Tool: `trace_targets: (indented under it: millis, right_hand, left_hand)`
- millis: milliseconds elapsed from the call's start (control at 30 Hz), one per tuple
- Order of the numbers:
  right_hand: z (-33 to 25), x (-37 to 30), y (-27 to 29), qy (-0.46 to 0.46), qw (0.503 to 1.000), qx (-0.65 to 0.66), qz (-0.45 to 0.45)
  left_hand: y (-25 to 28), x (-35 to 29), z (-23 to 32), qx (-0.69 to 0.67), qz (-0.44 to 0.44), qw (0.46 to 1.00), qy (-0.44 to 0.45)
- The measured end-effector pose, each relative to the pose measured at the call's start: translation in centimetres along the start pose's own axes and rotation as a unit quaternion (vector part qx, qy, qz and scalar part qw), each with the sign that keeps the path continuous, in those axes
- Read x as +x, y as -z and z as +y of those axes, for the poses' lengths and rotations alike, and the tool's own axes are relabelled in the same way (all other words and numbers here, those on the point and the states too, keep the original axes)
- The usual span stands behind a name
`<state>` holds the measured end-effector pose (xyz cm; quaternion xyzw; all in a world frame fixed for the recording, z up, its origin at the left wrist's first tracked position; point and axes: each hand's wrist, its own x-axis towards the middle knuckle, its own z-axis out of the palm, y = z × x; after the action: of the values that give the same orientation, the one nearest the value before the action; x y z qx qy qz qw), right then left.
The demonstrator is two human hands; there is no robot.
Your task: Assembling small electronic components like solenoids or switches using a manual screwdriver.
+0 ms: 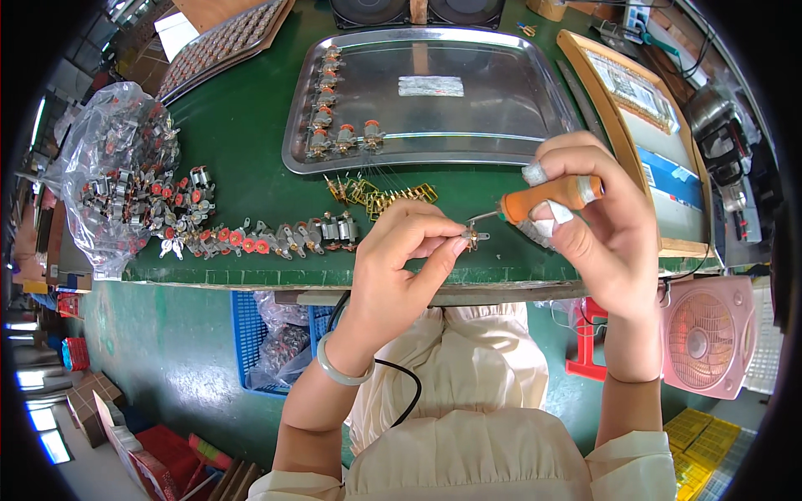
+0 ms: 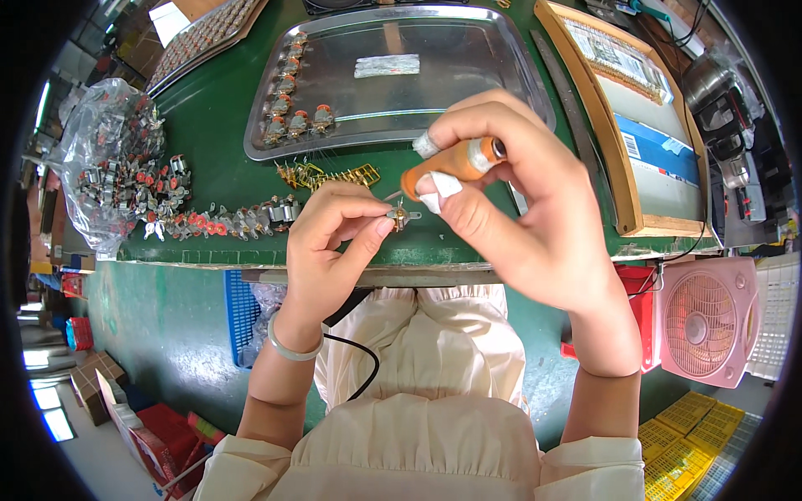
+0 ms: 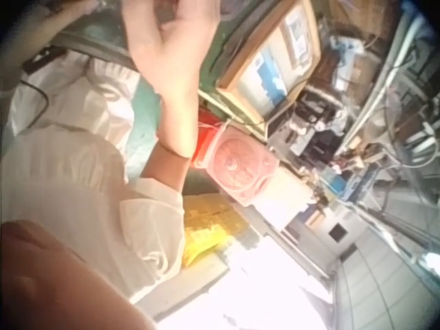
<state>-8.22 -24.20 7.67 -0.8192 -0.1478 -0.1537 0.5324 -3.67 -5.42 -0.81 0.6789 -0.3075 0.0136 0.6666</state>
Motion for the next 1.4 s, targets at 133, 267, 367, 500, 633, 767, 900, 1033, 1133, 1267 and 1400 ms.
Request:
trace_targets:
  millis: [133,267,367,500,633,767,900,1033,1133,1267,1400]
  right_hand:
    - [0.0,-0.6,-0.5,-0.013,1.000,-0.008,0.014]
    - [0.2,-0.7,-0.5,-0.004,1.000,-0.010,0.001]
    - [0.3,-0.7,-0.6,-0.014,1.000,-0.007,-0.011]
    - [0.4,-0.7,-0.6,-0.014,0.999,-0.015,-0.029]
    - [0.3,-0.4,-0.3,0.007,0.999,-0.008,-0.053]
    - [0.2,0.2,0.1,0.038,0.994,-0.026,-0.096]
    - [0.3,0.5,0.0,0.016,0.998,-0.016,-0.065]
    - [0.5,0.7,-0.3,-0.026,0.992,-0.121,-0.012]
    - [1.1,1.1,-1.0,0.005,0.987,-0.160,0.016]
    - [1.6,1.3,-1.9,0.027,0.987,0.076,0.138]
    - [2.0,0.2,0.4,-0.062,0.979,0.039,0.193]
  left_hand:
    - [0.1,0.1,0.0,0.009,-0.007,1.000,-0.003]
    - [0.2,0.1,0.1,0.016,-0.006,1.000,-0.002]
    - [0.1,0.1,0.1,0.007,-0.006,1.000,-0.001]
    - [0.1,0.1,0.1,0.007,-0.003,1.000,0.001]
    - [0.0,0.1,0.1,0.013,-0.004,1.000,0.003]
    - [0.1,0.1,0.2,0.008,-0.005,1.000,0.013]
    - [0.0,0.1,0.1,0.016,-0.003,1.000,0.000]
    - [-0.2,0.0,0.1,0.015,0.004,1.000,-0.008]
    - [-0.2,-0.1,0.1,0.016,0.002,1.000,-0.006]
    - [0.0,-0.1,0.0,0.001,0.004,1.000,0.001]
    - [0.5,0.0,0.1,-0.068,0.018,0.997,0.028]
